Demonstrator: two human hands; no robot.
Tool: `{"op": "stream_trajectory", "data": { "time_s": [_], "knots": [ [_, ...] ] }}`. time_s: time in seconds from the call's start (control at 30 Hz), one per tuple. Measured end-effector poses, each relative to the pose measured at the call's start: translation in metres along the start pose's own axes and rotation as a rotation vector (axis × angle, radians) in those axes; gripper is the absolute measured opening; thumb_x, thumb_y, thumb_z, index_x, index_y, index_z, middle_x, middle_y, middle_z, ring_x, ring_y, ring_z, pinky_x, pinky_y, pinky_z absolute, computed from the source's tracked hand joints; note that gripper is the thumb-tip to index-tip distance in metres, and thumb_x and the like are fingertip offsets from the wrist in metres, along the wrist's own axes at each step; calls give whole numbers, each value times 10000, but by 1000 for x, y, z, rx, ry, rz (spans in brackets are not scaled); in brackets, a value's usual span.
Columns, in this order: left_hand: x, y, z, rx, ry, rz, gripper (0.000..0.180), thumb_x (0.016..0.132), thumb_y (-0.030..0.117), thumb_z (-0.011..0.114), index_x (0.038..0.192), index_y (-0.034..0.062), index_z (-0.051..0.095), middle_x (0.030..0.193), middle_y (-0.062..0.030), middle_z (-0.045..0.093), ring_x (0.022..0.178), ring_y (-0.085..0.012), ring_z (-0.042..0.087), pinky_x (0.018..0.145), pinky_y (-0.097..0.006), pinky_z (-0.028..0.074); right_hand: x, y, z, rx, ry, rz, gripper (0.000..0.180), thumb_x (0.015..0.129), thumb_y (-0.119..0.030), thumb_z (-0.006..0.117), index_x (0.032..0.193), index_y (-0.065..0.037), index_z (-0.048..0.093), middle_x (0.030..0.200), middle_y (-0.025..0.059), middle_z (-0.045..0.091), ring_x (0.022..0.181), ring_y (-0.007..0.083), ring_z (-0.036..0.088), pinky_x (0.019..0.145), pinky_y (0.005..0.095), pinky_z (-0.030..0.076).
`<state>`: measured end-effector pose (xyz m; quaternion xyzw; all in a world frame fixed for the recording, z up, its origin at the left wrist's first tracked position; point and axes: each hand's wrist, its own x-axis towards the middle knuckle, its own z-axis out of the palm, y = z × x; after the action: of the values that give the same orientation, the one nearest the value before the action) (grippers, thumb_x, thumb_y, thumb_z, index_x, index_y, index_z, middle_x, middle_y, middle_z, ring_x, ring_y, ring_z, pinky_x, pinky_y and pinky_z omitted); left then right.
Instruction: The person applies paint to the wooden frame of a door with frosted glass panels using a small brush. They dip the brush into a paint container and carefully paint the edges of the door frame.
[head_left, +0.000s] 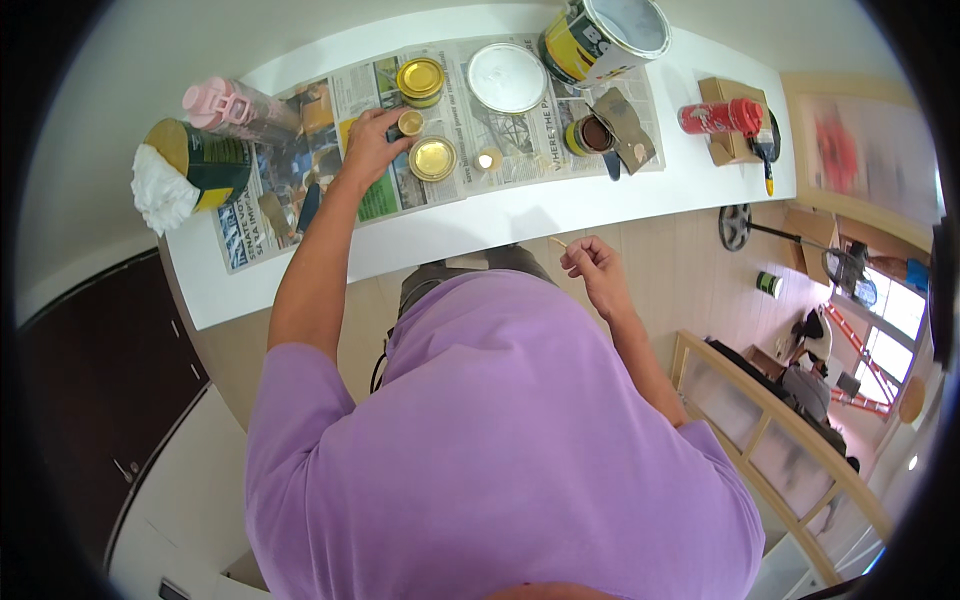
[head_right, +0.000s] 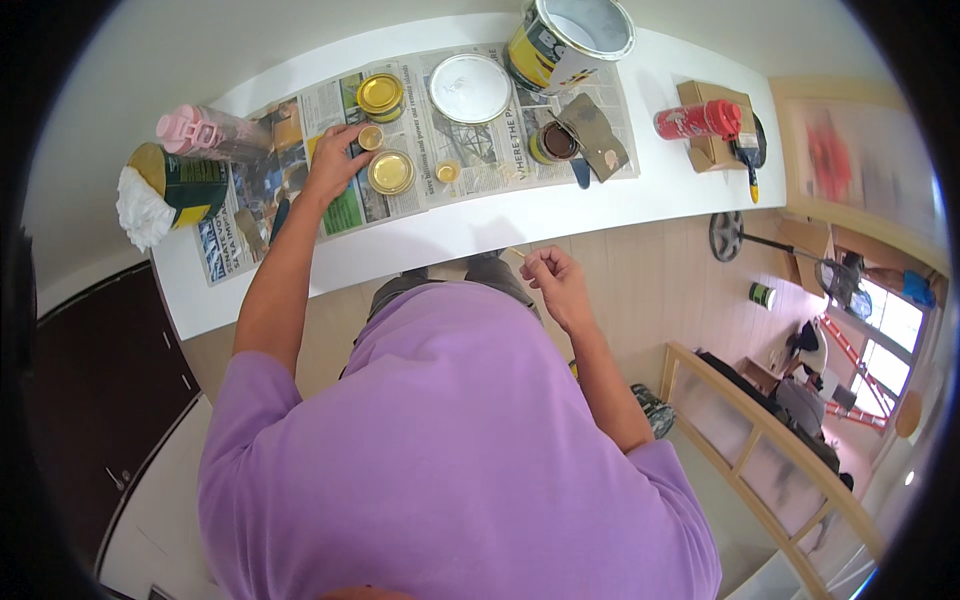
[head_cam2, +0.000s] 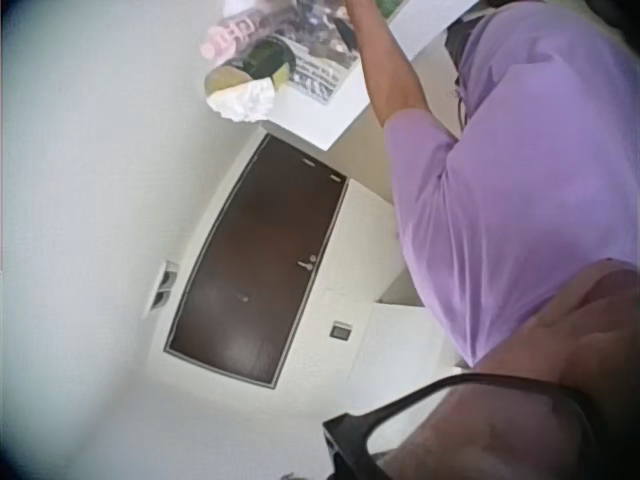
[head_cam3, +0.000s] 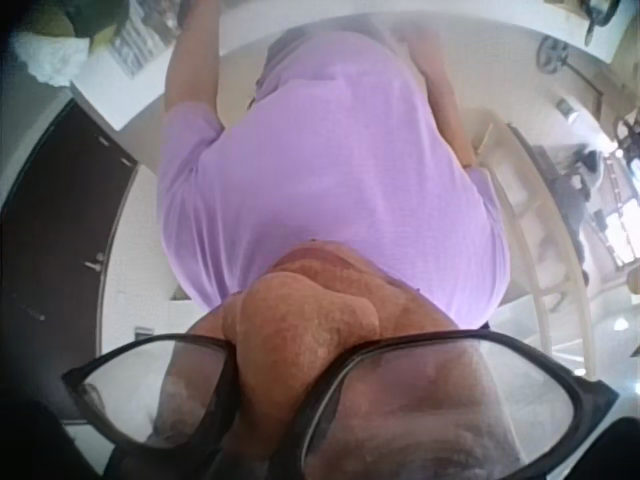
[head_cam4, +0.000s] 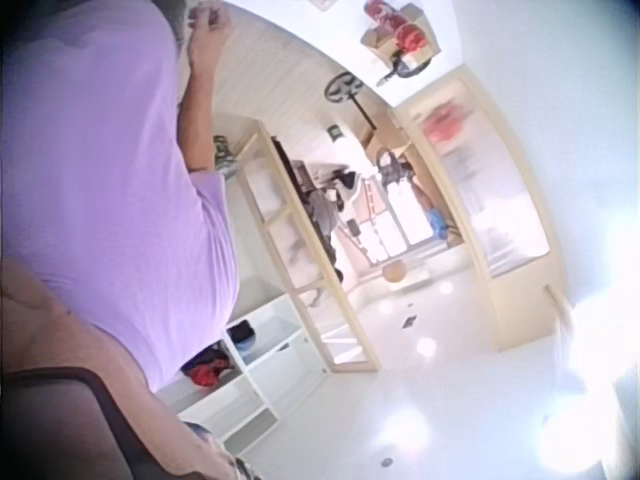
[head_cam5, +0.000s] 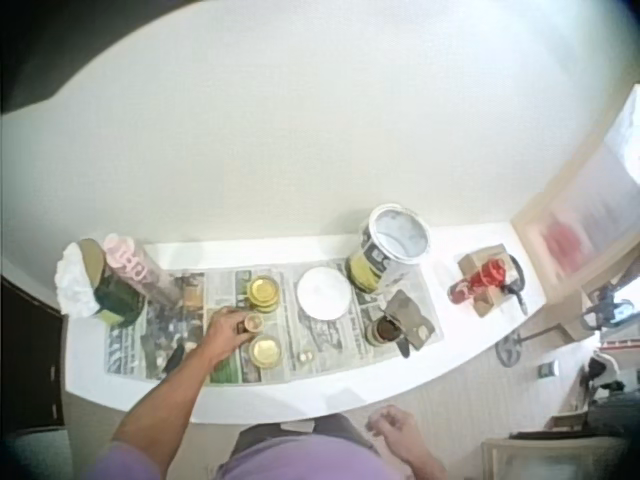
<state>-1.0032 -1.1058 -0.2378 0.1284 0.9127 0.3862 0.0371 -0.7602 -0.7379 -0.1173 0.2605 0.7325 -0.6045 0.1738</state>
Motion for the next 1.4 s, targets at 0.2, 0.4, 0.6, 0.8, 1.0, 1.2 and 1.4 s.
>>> {"op": "stream_trajectory", "data": {
  "time_s": [0.2,0.4,0.6,0.8,1.0,1.2,1.4],
  "knots": [
    [-4,4,-15,71,-6,182,480,828,157,850,1291,116,733,1264,-163,700,1219,-344,583,1054,-437,475,-5,-7,2,-48,44,-1,240,1046,-253,654,1051,-15,688,918,53,732,852,118,676,781,290,545],
    [-65,29,-44,-24,240,-37,351,887,145,789,1228,73,743,1106,-106,756,1036,-287,678,886,-414,534,18,-33,1,-102,42,-37,267,1054,-258,641,1095,0,702,935,58,744,858,118,681,782,286,543],
    [-134,111,27,-575,-116,-180,589,969,178,752,1477,-41,548,1016,-108,766,838,-131,672,747,-265,534,53,-57,9,-68,-41,-96,245,1038,-224,669,1080,16,701,908,67,756,820,109,681,752,269,537],
    [-89,135,89,-457,-112,-321,871,959,199,765,1602,-105,261,942,-140,760,842,-190,701,810,-314,559,68,-78,4,-86,-34,-150,233,1019,-215,708,1037,17,699,870,69,761,789,101,682,711,256,530],
    [-67,128,125,-602,49,-408,703,959,171,756,1545,-42,431,821,-102,735,606,-141,683,548,-299,553,69,-76,0,-8,-23,-144,225,996,-206,747,1027,14,715,846,66,762,761,101,691,675,259,532],
    [-62,129,129,-528,80,-309,541,929,118,782,1435,30,612,775,-82,713,605,-129,655,585,-308,547,64,-67,0,13,27,-168,241,1017,-214,713,1064,23,718,860,73,770,773,113,702,691,275,552],
    [-54,130,128,-298,50,-121,587,833,95,828,1394,98,657,867,-133,711,759,-250,703,729,-396,573,71,-66,4,-325,107,-335,233,986,-208,711,1040,18,732,846,145,773,739,228,739,694,346,571]
  ]
}}
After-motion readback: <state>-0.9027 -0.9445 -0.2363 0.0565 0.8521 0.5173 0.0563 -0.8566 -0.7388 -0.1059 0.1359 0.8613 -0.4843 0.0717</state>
